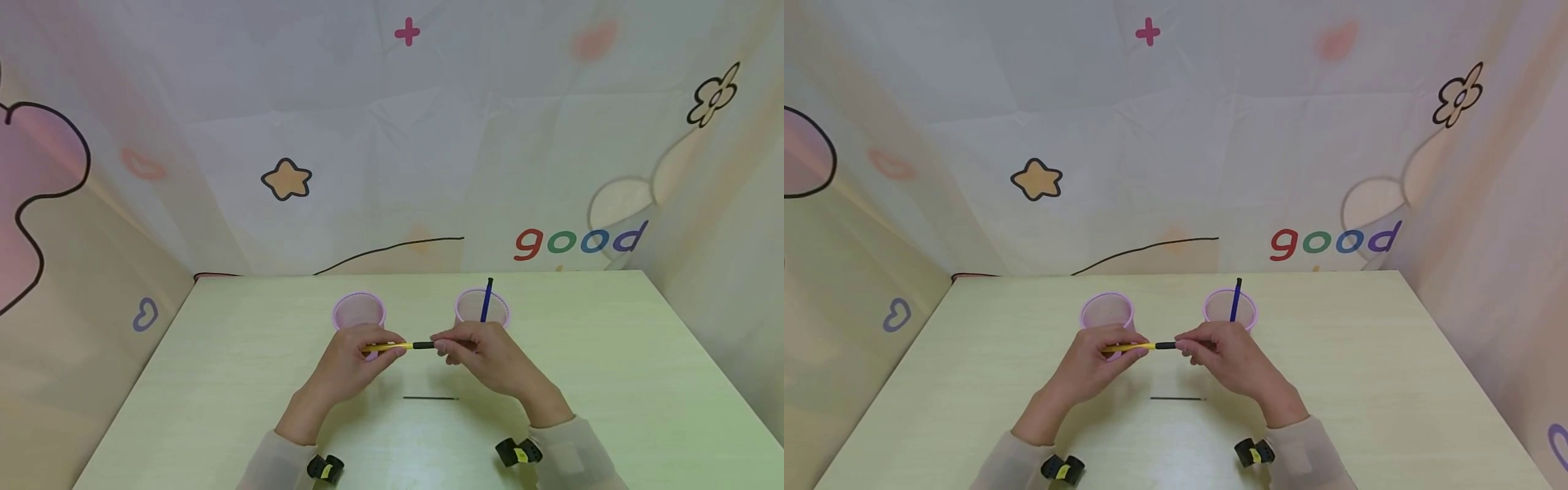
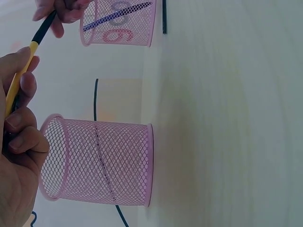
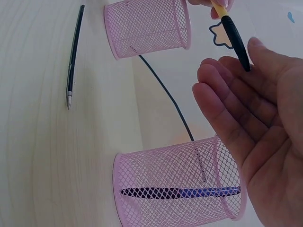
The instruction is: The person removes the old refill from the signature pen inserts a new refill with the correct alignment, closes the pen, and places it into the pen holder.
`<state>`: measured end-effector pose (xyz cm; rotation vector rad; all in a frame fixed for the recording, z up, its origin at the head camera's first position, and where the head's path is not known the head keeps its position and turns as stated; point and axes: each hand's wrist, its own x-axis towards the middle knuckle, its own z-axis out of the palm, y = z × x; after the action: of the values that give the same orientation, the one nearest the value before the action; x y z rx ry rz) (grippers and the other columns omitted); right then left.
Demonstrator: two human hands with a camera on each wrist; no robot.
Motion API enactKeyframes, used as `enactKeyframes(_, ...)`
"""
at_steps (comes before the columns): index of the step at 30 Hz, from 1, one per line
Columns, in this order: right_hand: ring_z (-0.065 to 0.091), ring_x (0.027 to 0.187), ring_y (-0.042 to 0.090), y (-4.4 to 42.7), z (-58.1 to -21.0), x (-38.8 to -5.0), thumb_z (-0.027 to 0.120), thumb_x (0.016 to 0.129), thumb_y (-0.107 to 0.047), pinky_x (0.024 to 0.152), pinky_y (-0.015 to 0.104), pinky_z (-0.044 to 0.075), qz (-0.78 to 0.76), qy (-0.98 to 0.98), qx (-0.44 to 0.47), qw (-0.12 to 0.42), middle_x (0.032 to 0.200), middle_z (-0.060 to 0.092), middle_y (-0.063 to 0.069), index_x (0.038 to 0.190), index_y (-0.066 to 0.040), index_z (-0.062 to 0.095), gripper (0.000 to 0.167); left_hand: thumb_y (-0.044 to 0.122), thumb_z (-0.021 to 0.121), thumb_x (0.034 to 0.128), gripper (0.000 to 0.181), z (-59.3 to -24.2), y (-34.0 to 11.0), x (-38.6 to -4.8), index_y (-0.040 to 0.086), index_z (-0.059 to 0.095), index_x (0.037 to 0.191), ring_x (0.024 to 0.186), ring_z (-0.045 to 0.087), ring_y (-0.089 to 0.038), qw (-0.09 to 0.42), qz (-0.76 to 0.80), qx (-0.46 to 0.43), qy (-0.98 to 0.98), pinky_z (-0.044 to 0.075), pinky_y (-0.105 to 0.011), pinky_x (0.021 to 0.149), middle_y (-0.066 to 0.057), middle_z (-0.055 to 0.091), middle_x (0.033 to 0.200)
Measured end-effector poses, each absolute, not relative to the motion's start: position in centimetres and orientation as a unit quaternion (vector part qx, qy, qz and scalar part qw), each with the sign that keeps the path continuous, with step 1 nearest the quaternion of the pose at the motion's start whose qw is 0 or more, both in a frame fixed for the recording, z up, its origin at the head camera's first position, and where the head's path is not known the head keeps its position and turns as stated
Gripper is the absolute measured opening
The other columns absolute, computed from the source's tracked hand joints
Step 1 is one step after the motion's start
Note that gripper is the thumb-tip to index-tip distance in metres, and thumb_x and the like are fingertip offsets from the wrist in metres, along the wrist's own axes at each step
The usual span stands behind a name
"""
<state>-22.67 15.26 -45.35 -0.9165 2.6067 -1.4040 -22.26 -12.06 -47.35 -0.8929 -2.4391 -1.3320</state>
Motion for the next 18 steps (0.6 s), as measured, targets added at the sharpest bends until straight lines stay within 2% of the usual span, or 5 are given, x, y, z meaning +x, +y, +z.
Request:
enactKeyframes(8, 0.069, 0.078, 0.006, 15.27, -45.43, -22.68, 0.081, 0.092, -0.02, 0.073, 0.025, 0.058, -0.432, 0.855, -0.288, -0.002, 0.092, 0.075, -0.006, 0.119, -0.016, 0.075, 0.028, 0.021, 0.081, 0.0919, 0.01, -47.47, -12.07, -22.36, 0.021, 0.08, 0.102, 0.081, 0.064, -0.004, 0.112, -0.447, -0.3, -0.835, 0.061, -0.037, 0.071, 0.01, 0.076, 0.095)
enactKeyframes(18, 0.07, 0.079, 0.007, 15.17, -45.39, -22.7, 0.081, 0.091, -0.014, 0.074, 0.024, 0.058, -0.441, 0.855, -0.274, -0.015, 0.091, 0.076, -0.006, 0.103, -0.014, 0.072, 0.015, 0.021, 0.081, 0.092, 0.009, -47.55, -12.05, -22.37, 0.022, 0.081, 0.101, 0.08, 0.063, -0.005, 0.112, -0.45, -0.3, -0.833, 0.059, -0.034, 0.07, 0.01, 0.075, 0.094)
